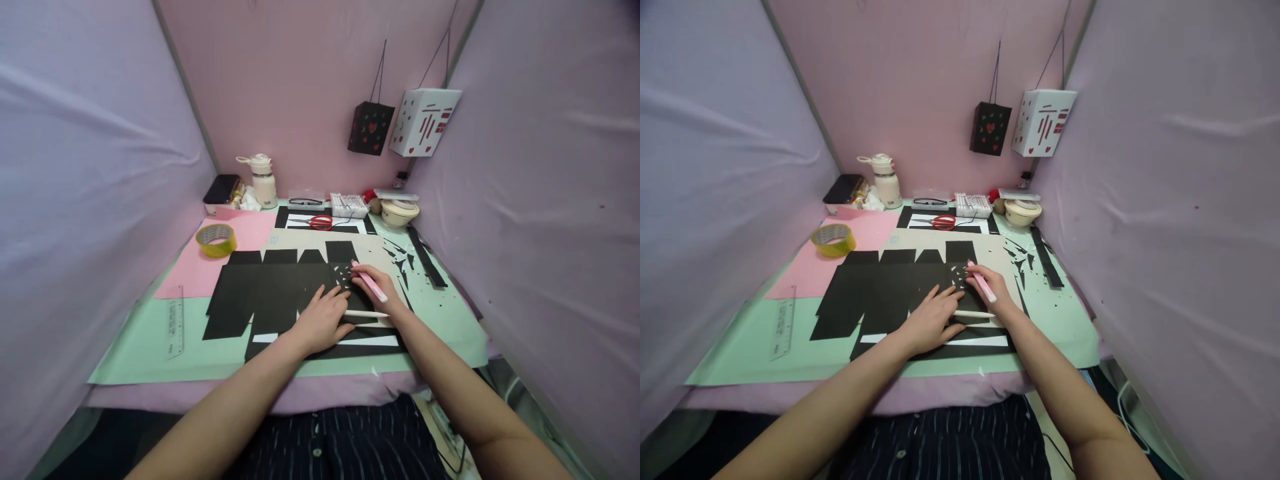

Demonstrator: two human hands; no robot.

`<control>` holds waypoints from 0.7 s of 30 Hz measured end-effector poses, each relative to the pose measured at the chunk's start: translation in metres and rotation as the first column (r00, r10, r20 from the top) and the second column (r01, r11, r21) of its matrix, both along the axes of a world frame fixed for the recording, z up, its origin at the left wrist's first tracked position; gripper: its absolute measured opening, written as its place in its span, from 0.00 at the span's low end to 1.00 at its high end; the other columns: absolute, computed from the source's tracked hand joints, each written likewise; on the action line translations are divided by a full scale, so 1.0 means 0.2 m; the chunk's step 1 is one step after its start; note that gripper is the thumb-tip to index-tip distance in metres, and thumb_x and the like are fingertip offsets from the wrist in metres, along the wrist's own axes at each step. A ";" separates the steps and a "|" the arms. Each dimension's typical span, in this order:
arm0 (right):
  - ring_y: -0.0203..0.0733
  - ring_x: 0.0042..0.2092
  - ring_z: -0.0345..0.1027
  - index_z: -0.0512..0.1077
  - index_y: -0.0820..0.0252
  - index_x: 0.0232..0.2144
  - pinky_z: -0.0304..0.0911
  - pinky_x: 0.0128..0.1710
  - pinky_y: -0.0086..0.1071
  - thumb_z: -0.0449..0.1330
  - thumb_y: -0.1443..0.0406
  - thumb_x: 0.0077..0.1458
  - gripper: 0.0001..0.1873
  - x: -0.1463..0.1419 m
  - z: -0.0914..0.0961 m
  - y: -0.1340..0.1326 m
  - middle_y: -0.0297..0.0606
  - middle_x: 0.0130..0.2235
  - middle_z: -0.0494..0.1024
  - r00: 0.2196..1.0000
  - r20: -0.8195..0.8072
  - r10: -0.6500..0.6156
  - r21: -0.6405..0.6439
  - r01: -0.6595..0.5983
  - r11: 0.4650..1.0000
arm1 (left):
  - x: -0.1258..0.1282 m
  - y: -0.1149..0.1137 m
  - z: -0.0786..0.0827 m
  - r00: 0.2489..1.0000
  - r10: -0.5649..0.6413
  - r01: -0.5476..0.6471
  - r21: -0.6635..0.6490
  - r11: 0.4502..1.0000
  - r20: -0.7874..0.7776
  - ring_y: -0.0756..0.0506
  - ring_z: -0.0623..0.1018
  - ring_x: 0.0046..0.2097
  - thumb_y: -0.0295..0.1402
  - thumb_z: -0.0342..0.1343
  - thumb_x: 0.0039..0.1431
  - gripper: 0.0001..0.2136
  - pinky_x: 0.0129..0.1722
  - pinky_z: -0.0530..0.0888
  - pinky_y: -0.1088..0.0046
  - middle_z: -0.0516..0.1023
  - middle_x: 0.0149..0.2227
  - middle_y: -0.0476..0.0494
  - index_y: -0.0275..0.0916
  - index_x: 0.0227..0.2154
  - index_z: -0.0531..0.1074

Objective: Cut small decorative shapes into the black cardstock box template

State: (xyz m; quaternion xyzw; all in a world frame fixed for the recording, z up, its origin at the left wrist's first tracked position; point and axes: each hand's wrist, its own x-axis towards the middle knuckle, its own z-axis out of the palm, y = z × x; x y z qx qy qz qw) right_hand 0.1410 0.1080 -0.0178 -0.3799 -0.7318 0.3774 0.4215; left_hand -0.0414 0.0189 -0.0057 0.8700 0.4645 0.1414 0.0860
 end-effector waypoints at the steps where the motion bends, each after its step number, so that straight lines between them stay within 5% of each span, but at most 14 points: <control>1: 0.43 0.41 0.72 0.72 0.56 0.41 0.64 0.45 0.36 0.59 0.58 0.54 0.13 0.00 -0.01 0.00 0.39 0.40 0.77 0.998 0.049 0.026 0.043 -0.028 0.999 | 0.00 0.00 0.00 1.000 -0.001 0.001 0.000 1.000 0.001 0.38 0.58 0.64 0.42 0.53 0.60 0.17 0.63 0.51 0.52 0.65 0.59 0.39 0.36 0.46 0.65; 16: 0.45 0.43 0.66 0.72 0.54 0.39 0.60 0.46 0.38 0.52 0.67 0.55 0.11 -0.04 0.00 -0.02 0.38 0.39 0.74 0.921 0.385 0.061 0.177 -0.138 0.974 | -0.01 -0.01 0.00 0.999 -0.004 0.003 0.029 1.000 0.039 0.38 0.60 0.63 0.42 0.54 0.59 0.16 0.62 0.52 0.51 0.66 0.58 0.38 0.37 0.45 0.66; 21: 0.42 0.36 0.67 0.67 0.57 0.40 0.63 0.40 0.34 0.50 0.62 0.57 0.10 -0.02 0.00 -0.02 0.37 0.37 0.73 0.978 0.137 -0.157 0.147 0.136 0.980 | -0.01 0.00 -0.02 0.999 -0.010 0.009 0.023 1.000 0.045 0.38 0.60 0.63 0.42 0.54 0.59 0.15 0.62 0.53 0.51 0.66 0.58 0.38 0.38 0.44 0.67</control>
